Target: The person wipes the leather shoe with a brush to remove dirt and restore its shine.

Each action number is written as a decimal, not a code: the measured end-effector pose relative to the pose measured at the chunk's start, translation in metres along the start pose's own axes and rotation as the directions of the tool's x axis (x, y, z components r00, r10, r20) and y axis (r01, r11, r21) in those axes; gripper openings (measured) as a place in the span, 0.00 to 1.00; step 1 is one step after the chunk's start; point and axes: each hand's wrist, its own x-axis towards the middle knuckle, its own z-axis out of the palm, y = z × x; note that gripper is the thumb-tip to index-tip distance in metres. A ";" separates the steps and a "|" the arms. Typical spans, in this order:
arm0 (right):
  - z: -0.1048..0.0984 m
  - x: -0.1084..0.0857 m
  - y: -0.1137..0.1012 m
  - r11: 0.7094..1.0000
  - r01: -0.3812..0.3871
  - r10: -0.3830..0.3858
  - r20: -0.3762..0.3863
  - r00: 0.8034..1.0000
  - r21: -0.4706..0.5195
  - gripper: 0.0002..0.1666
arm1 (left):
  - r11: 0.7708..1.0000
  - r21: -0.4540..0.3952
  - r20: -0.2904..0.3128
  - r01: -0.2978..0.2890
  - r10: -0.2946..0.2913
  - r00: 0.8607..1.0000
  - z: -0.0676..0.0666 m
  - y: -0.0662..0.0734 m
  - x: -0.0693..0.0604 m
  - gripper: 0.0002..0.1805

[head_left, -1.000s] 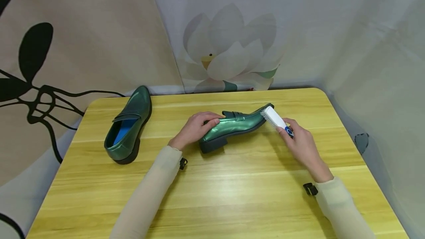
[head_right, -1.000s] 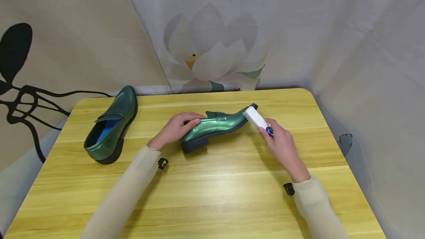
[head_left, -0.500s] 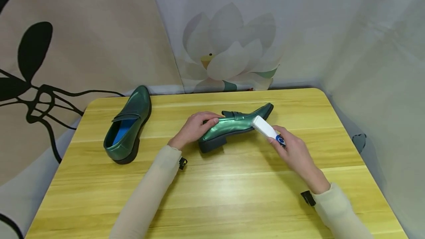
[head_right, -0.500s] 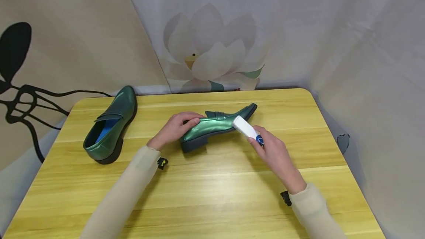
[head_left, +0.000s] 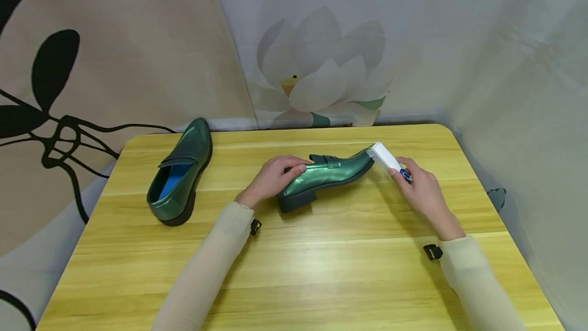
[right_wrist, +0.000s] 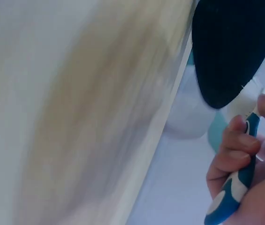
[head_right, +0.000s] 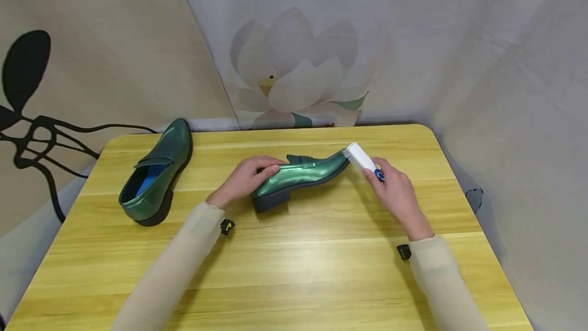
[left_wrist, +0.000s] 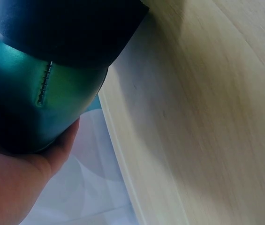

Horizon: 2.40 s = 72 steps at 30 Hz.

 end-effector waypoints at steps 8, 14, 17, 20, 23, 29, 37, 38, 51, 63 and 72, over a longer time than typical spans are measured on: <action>-0.004 0.021 0.018 0.997 -0.080 0.080 0.028 0.996 -0.017 0.32 | 1.000 0.011 -0.005 -0.004 0.004 1.000 0.001 0.002 0.000 0.16; -0.001 0.011 0.007 0.998 -0.063 0.063 0.015 0.998 -0.008 0.31 | 1.000 0.011 -0.011 0.013 -0.013 1.000 0.002 0.002 -0.002 0.18; 0.003 0.000 -0.002 1.000 -0.025 0.025 -0.011 1.000 -0.005 0.29 | 1.000 0.016 -0.020 0.027 -0.026 0.999 0.002 0.002 -0.003 0.17; 0.008 -0.012 -0.011 1.000 0.017 -0.018 -0.039 0.999 -0.001 0.27 | 0.999 0.021 -0.021 0.039 -0.039 0.999 0.002 0.004 -0.005 0.17; 0.011 -0.022 -0.020 0.997 0.072 -0.073 -0.061 0.996 -0.009 0.25 | 0.999 0.028 -0.019 0.044 -0.043 0.999 0.002 0.004 -0.005 0.18; 0.017 -0.035 -0.035 0.988 0.149 -0.152 -0.076 0.986 -0.041 0.23 | 0.998 0.035 -0.012 0.048 -0.048 0.999 0.002 0.005 -0.004 0.18; 0.006 -0.028 -0.041 0.994 0.112 -0.113 -0.028 0.993 -0.005 0.24 | 0.999 0.036 -0.013 0.036 -0.036 0.999 0.001 0.006 -0.005 0.18; 0.003 -0.024 -0.038 0.996 0.091 -0.091 -0.035 0.995 0.001 0.25 | 0.999 0.036 -0.015 0.037 -0.037 0.999 0.001 0.006 -0.005 0.18; -0.009 0.013 -0.001 0.993 -0.117 0.117 0.009 0.993 -0.028 0.32 | 0.998 0.048 -0.009 0.044 -0.043 0.999 0.004 0.007 -0.006 0.18; 0.002 -0.010 -0.020 0.999 -0.020 0.019 -0.013 1.000 -0.031 0.28 | 0.997 0.054 -0.006 0.051 -0.051 0.999 0.002 0.008 -0.006 0.18; 0.008 -0.031 -0.040 0.995 0.094 -0.094 0.017 0.995 -0.019 0.26 | 0.997 0.047 0.000 0.056 -0.056 0.998 0.001 0.010 -0.006 0.18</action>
